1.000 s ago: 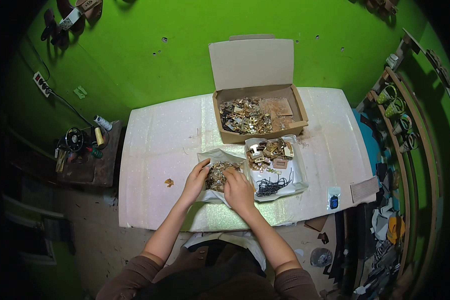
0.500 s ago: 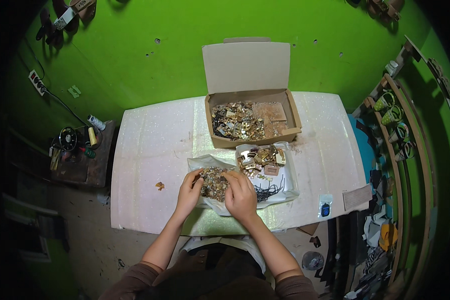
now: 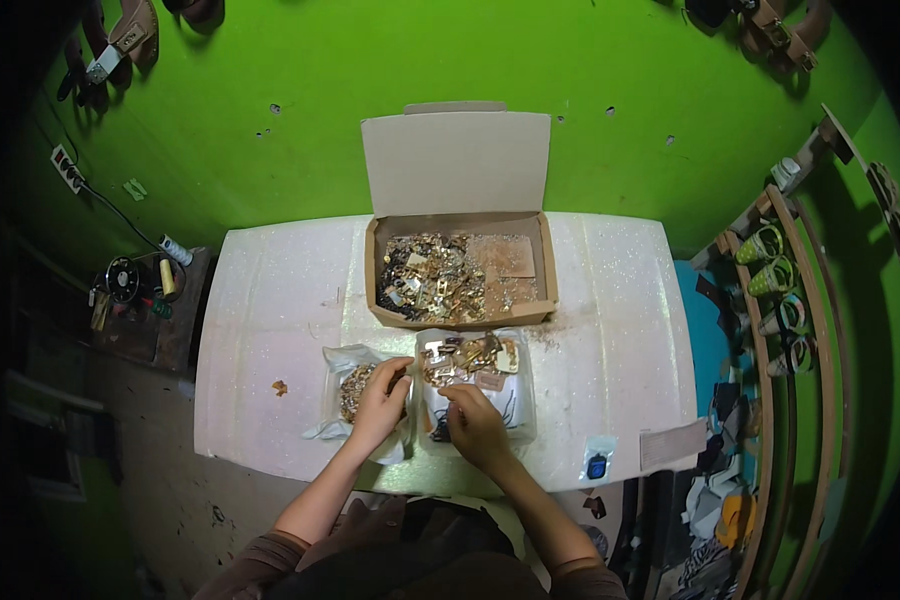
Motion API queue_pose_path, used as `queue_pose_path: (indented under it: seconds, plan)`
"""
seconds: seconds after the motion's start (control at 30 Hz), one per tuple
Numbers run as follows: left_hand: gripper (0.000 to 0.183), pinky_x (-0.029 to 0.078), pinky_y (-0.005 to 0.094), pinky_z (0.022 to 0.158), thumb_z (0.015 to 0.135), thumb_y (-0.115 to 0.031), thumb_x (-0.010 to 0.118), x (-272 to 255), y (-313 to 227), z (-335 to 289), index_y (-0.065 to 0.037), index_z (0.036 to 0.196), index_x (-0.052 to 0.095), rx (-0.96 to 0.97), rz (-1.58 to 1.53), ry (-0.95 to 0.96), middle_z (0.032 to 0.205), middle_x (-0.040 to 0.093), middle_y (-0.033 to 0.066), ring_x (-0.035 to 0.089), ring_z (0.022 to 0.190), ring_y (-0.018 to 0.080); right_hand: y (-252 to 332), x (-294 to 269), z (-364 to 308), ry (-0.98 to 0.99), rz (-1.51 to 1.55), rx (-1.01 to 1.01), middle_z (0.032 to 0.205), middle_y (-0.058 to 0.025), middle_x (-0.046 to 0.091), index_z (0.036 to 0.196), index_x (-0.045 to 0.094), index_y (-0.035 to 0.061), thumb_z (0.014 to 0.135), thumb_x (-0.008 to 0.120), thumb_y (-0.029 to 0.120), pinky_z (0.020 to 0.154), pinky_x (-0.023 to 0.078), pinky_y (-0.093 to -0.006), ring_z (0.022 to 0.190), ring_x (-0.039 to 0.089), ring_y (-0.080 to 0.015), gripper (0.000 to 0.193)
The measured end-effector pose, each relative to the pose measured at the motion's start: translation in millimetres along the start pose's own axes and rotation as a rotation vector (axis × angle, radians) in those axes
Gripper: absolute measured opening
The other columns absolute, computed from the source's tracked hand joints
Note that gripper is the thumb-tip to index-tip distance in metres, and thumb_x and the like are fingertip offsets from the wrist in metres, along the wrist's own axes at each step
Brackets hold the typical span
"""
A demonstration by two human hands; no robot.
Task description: Manually sorting various metal shoe accessories and buckles from a large box into smaller containers.
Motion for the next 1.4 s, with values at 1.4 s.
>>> queue_pose_path:
  seconds: [1.4]
  plan:
    - [0.029,0.037,0.0382,0.087,0.072,-0.004,0.047,53,22,152,-0.002,0.1,0.055,0.088,0.524,-0.272,0.106,0.049,0.0136,0.047,0.1,0.0302,-208,50,190,0.255,0.076,0.556,0.096,-0.0189,0.056,0.107,0.049,-0.0008,0.066,0.063,0.018,0.082,0.041,-0.0354,0.095,0.053,-0.0293,0.047]
Point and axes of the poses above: each hand's wrist, its own z-axis towards the middle knuckle, its own x-axis out of the palm, y = z × x, the point moved 6 cm from there along z, towards the middle knuckle
